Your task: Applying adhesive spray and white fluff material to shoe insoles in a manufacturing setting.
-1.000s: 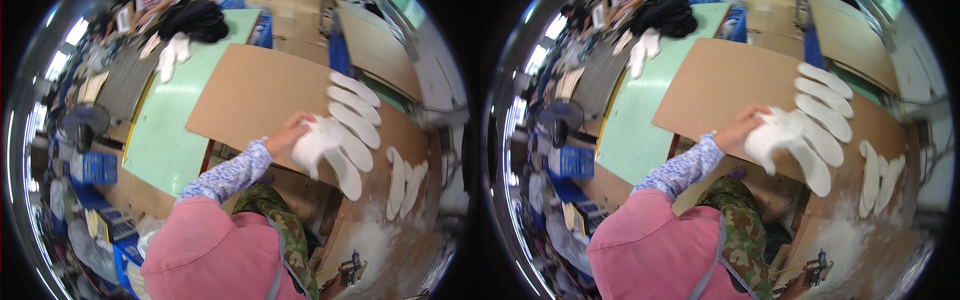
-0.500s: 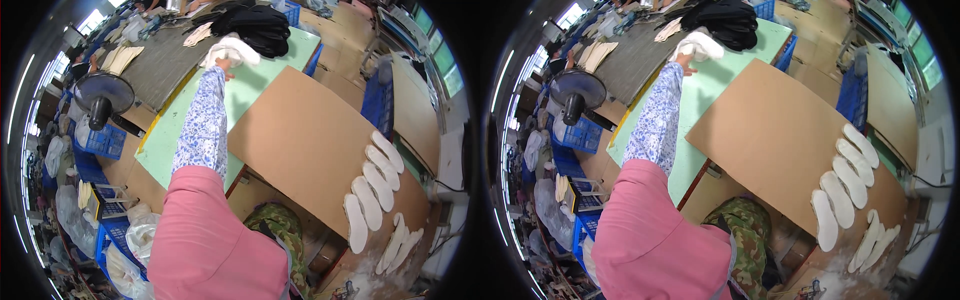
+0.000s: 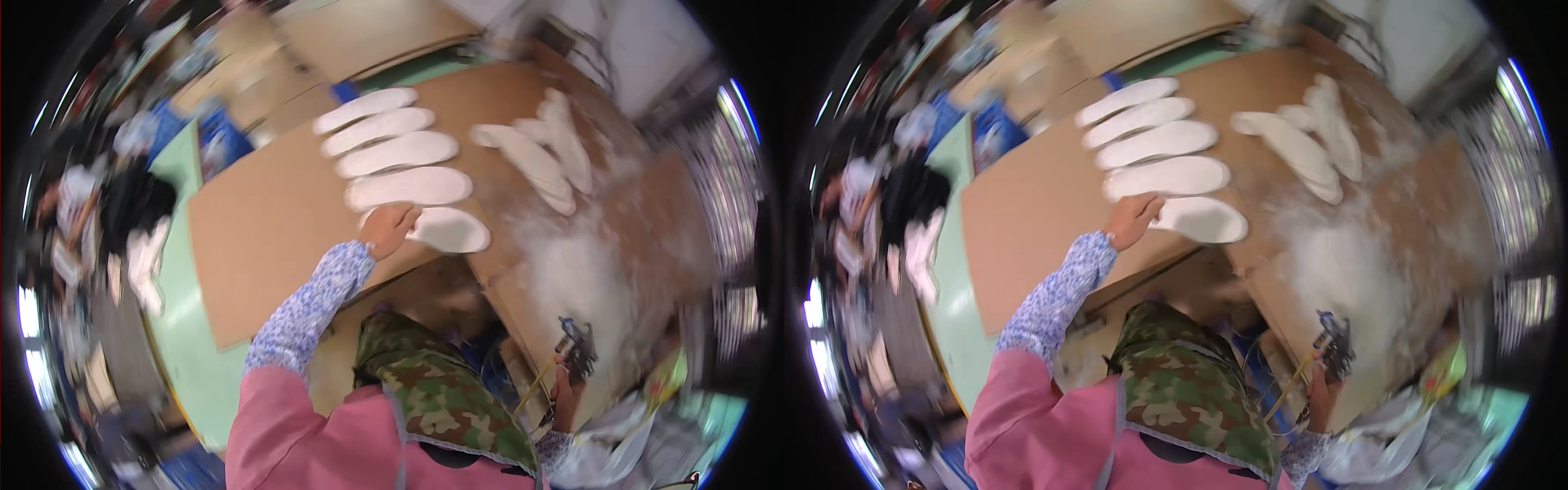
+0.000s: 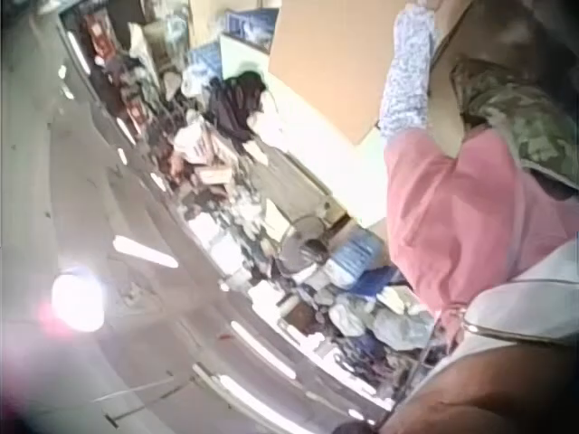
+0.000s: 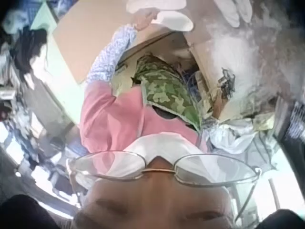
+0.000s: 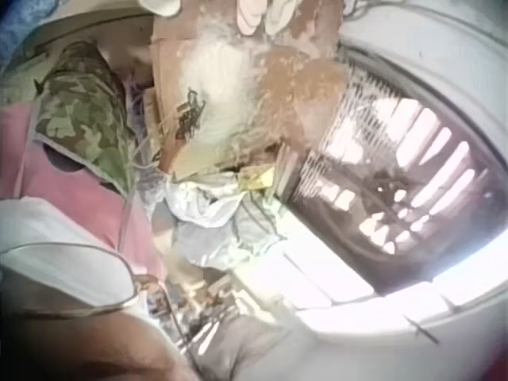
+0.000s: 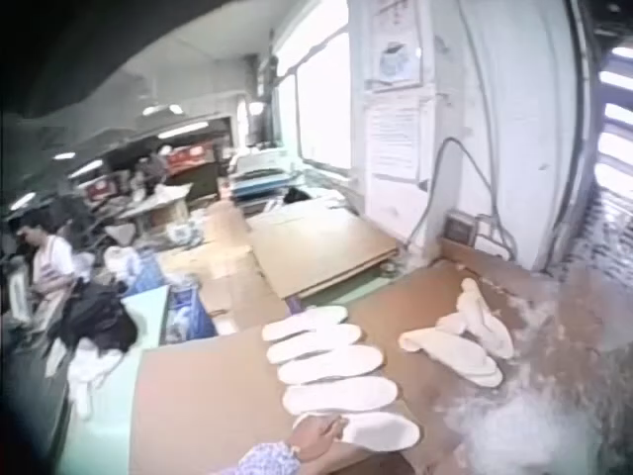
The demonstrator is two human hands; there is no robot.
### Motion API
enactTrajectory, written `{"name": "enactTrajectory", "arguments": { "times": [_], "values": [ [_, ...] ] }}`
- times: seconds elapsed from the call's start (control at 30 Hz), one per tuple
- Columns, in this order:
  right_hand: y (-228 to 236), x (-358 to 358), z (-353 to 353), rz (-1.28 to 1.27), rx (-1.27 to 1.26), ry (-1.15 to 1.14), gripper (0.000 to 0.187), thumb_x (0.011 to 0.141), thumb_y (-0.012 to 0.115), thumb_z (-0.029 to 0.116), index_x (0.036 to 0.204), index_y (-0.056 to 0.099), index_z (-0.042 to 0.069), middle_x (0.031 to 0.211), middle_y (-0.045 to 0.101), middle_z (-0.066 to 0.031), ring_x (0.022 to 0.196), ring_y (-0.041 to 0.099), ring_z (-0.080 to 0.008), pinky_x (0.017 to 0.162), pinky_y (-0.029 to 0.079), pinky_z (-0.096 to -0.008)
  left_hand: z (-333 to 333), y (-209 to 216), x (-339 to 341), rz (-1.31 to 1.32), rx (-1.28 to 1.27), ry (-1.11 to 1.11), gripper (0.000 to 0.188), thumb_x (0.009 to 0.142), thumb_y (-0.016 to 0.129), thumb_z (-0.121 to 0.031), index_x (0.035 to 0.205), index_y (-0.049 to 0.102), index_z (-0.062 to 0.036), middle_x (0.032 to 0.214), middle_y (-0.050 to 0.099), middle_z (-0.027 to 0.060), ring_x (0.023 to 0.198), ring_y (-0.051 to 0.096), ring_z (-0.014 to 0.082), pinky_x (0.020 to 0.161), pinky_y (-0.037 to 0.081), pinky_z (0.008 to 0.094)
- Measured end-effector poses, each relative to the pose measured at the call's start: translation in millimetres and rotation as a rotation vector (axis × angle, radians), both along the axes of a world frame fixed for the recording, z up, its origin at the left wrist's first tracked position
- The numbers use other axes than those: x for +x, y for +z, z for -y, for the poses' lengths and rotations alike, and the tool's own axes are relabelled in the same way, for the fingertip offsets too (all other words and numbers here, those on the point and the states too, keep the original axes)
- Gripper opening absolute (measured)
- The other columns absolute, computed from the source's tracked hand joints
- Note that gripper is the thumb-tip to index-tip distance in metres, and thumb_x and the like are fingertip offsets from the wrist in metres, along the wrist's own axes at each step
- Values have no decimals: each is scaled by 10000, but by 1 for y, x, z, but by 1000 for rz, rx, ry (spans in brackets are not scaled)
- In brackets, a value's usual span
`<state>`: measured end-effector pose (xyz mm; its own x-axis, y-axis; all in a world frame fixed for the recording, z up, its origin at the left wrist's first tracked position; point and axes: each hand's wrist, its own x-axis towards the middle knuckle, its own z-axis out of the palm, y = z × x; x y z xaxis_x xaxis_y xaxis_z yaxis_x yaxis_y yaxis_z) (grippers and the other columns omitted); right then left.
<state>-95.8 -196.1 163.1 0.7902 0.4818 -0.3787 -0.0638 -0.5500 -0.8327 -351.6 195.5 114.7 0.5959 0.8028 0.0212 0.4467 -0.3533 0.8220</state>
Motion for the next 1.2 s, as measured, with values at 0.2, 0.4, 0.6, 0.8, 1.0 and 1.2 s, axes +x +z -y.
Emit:
{"name": "enactTrajectory", "arguments": {
  "times": [0.2, 0.4, 0.6, 0.8, 1.0, 1.2],
  "values": [
    [-20, 9, 36, -43, 138, -170, 249, 874, 599, 21, 1121, 603, 52, 751, 561, 30, 485, 384, -10, 400, 291, -199, -49, -39, 161, 6, 243, -342, 223, 831, 531, -44, 1053, 549, -36, 964, 628, 208, 874, 613, 384, 736, 490, 406],
    [-51, 14, 42, -27, 94, -399, 291, 871, 592, -6, 1158, 574, 46, 846, 610, -1, 517, 412, -11, 412, 317, -190, -117, -100, 296, -268, 898, -426, 564, 822, 579, -134, 1364, 421, -131, 1379, 402, 177, 1189, 471, 390, 946, 394, 561],
    [-43, 0, 7, 21, 62, -541, 198, 895, 564, 30, 1078, 637, 35, 613, 447, 75, 449, 337, -7, 408, 238, -205, -168, -153, 360, -416, 965, -628, 722, 785, 577, -69, 1456, 347, -205, 1386, 402, 144, 1270, 404, 357, 1013, 369, 534],
    [-29, 0, -13, -82, 21, -597, 336, 867, 569, -13, 1202, 558, 16, 924, 633, -8, 526, 426, -29, 440, 338, -202, -195, -117, 376, -461, 640, -969, 748, 771, 515, 71, 1450, 348, -194, 1411, 401, 181, 1255, 434, 392, 1056, 405, 463],
    [-29, -6, -9, -28, 28, -575, 269, 891, 562, 10, 1152, 615, 42, 784, 574, 30, 518, 370, -27, 452, 303, -214, -221, -116, 379, -475, 452, -1062, 642, 808, 535, 52, 1403, 434, -166, 1419, 426, 183, 1271, 423, 395, 1058, 403, 426],
    [-28, -18, 1, 30, 35, -600, 266, 880, 568, 5, 1131, 641, 53, 645, 461, 62, 499, 355, -34, 457, 275, -222, -245, -117, 404, -534, 494, -507, 400, 987, 426, -377, 1247, 601, -130, 1129, 646, 132, 1059, 597, 296, 945, 449, 399]
  ]
}}
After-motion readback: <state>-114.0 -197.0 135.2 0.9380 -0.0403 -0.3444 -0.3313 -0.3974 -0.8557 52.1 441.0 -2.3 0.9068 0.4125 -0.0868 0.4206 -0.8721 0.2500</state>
